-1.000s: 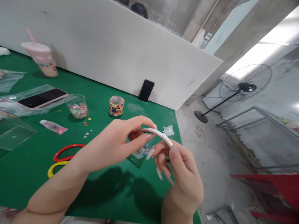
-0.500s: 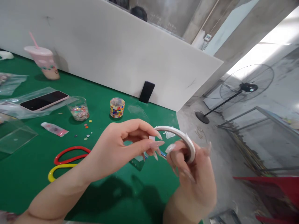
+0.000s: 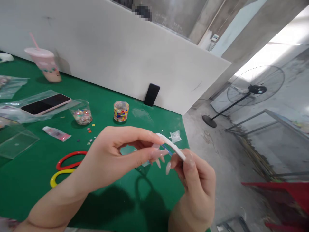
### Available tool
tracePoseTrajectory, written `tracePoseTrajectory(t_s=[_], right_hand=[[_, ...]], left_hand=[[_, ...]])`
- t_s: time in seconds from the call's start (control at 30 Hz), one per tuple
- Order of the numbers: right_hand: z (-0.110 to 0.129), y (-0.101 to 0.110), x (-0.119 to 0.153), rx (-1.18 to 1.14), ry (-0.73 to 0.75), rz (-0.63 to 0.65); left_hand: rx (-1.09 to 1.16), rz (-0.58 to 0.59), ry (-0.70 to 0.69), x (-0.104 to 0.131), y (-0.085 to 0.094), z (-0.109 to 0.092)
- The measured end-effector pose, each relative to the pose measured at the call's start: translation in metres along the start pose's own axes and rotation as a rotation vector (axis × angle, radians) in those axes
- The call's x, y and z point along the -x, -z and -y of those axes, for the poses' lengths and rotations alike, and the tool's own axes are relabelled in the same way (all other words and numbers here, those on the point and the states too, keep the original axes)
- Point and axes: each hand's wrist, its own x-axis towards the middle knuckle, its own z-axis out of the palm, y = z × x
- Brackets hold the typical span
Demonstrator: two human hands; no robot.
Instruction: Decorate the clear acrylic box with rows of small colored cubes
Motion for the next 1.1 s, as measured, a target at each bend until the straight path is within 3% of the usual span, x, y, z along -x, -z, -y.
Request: tracePoseTrajectory(t_s=[0.1,0.17,0.4,0.63,0.83,1.0,1.1], right_hand=[[-0.001,-0.002,0.001,-0.016,0.005,-0.013],[-0.002,-0.001,0.003,-0.012,0.005,-0.003],[-0.006,0.001,0.005,-0.034,-0.011,0.023],[-0.001,-0.006,0.006,-0.088,-0.007,0.037],[0.000,-0.010,0.009,-0.134,-0.115,-0.002],[-0.001,-0.005,0.000,-0.154,-0.173,0.164],[-0.001,-0.004,-0.004,-0.157,-0.195,0.175]], left_hand=[[-0.121,-0.006,-0.192,0.000,0.002,0.007],[-0.160,-0.015,-0.233,0.000,0.002,0.009],[-0.038,0.139,-0.080,-0.004,0.001,0.007],[-0.131,0.136,-0.149,-0.004,0.001,0.010],[-0.331,0.155,-0.396,-0.006,0.002,0.010],[-0.453,0.136,-0.528,-0.005,0.001,0.014],[-0.484,0.122,-0.535,-0.005,0.001,0.016]])
